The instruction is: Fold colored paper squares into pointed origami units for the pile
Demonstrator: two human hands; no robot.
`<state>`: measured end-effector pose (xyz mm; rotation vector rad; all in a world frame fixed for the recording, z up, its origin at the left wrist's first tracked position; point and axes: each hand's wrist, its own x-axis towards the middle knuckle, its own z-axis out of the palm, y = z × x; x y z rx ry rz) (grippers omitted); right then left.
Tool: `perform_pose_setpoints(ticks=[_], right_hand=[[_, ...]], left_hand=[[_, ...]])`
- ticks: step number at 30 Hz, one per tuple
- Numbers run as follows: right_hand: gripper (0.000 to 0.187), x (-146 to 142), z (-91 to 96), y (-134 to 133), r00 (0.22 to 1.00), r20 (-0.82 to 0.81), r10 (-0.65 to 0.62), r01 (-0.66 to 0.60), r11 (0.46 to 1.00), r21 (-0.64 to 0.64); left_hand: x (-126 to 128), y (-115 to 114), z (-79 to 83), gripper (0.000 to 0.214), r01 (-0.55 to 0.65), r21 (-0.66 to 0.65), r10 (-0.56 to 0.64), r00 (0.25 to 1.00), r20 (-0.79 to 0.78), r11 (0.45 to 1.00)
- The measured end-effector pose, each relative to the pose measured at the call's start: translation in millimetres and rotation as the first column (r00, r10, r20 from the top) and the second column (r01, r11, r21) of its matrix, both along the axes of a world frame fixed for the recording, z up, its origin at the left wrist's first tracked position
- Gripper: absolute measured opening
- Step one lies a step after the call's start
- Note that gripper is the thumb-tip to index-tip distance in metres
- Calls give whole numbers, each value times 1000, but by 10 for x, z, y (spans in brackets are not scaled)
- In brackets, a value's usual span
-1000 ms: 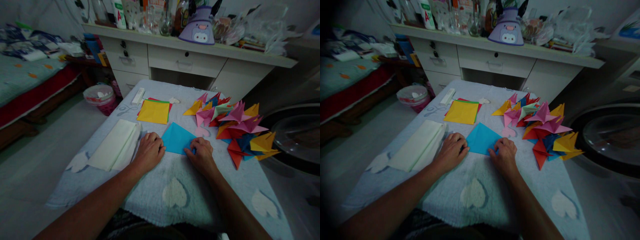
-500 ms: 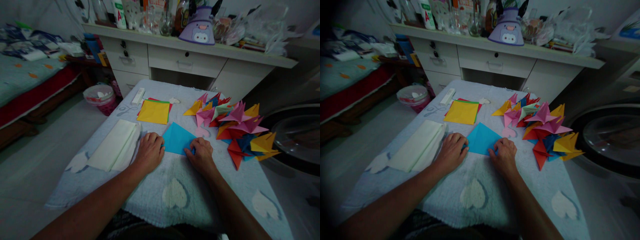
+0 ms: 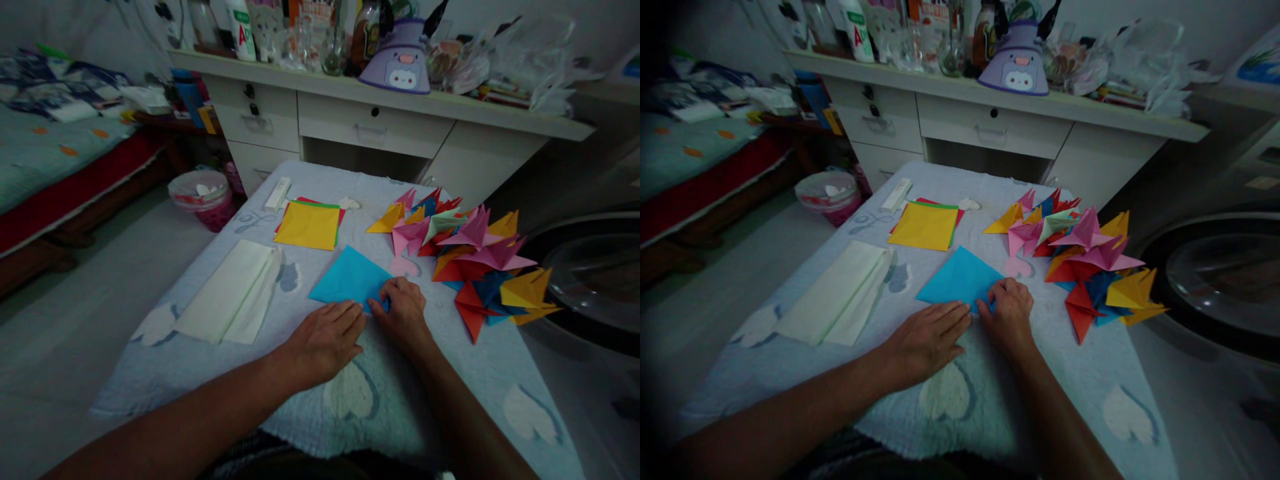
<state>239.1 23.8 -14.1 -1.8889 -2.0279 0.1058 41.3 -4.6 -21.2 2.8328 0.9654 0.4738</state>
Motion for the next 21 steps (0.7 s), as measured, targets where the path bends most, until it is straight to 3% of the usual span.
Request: perform_pose_setpoints(ticks=[9,21], right_hand=[[13,11,6,-7,1000,6,21,-22,999,29],[14,32,-17,8,1000,9,14,-14,1000,-1]], left_hand=[[-72,-105,0,64,-98,-82,96,995,-36,992],[-155,-47,47,72,-67,-181,63,998,-28,981]])
